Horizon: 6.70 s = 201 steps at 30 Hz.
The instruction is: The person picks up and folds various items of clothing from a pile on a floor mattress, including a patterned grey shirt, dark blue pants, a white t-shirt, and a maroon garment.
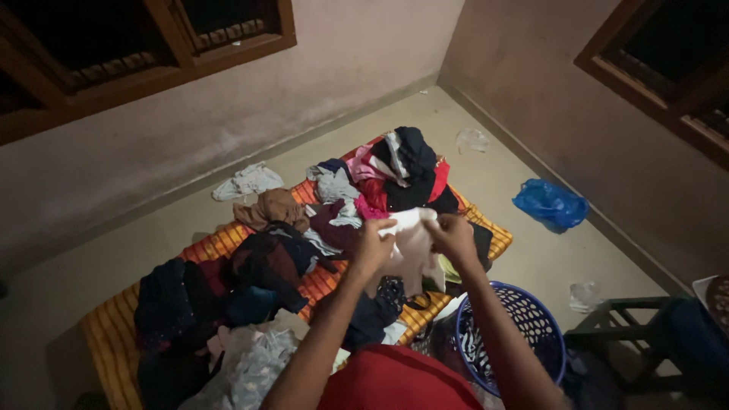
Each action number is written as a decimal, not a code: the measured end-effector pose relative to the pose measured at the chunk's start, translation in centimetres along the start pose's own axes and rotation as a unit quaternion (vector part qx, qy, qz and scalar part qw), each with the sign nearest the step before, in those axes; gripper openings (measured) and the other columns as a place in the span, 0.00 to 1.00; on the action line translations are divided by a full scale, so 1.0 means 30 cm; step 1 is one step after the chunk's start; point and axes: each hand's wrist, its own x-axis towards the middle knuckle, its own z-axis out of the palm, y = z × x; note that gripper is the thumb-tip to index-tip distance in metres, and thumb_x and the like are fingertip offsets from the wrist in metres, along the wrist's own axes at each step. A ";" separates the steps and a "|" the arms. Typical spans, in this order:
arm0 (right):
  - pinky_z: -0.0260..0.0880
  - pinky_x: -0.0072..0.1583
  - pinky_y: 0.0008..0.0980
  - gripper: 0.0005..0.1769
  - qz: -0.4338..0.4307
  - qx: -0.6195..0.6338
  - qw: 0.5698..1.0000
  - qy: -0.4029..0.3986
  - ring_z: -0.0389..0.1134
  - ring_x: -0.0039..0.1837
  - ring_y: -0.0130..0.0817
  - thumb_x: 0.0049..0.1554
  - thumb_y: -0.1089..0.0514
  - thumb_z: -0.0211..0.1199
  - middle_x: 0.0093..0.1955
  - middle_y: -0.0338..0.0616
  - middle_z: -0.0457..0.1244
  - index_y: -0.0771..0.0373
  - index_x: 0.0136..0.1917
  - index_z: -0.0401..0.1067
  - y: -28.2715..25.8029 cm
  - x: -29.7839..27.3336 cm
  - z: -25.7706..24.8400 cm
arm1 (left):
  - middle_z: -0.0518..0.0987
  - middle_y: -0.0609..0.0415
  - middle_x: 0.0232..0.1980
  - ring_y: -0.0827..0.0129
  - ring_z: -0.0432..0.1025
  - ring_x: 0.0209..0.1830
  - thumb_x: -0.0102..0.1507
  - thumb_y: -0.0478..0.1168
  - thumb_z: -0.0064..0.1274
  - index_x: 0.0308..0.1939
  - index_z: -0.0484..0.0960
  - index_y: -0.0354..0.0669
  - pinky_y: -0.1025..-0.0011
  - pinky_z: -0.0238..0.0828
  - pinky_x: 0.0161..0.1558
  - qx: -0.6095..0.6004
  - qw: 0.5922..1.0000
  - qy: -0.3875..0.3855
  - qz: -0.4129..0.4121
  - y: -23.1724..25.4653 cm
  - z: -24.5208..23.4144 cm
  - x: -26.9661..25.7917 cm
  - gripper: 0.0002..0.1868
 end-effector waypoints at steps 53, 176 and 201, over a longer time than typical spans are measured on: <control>0.66 0.69 0.41 0.40 -0.106 0.340 0.904 -0.237 0.65 0.69 0.39 0.55 0.67 0.62 0.70 0.47 0.62 0.63 0.78 0.55 0.038 0.039 0.054 | 0.81 0.54 0.57 0.72 0.75 0.51 0.69 0.30 0.46 0.59 0.76 0.44 0.75 0.73 0.54 -0.050 0.949 -0.020 0.311 0.649 -0.320 -0.017 0.15; 0.64 0.63 0.38 0.20 0.177 0.525 0.789 -0.267 0.65 0.60 0.35 0.66 0.47 0.53 0.59 0.40 0.65 0.61 0.65 0.68 0.247 0.299 0.450 | 0.72 0.49 0.67 0.67 0.70 0.59 0.69 0.57 0.48 0.75 0.60 0.49 0.66 0.68 0.58 -0.219 0.914 0.208 -0.272 -0.942 0.235 -0.077 0.34; 0.74 0.48 0.38 0.26 0.130 0.418 0.815 -0.379 0.71 0.46 0.35 0.56 0.61 0.68 0.49 0.45 0.67 0.69 0.65 0.65 -0.235 -0.188 0.057 | 0.75 0.55 0.42 0.75 0.69 0.42 0.71 0.43 0.61 0.45 0.78 0.39 0.73 0.68 0.46 -0.116 0.958 0.152 0.213 -0.036 -0.347 -0.150 0.11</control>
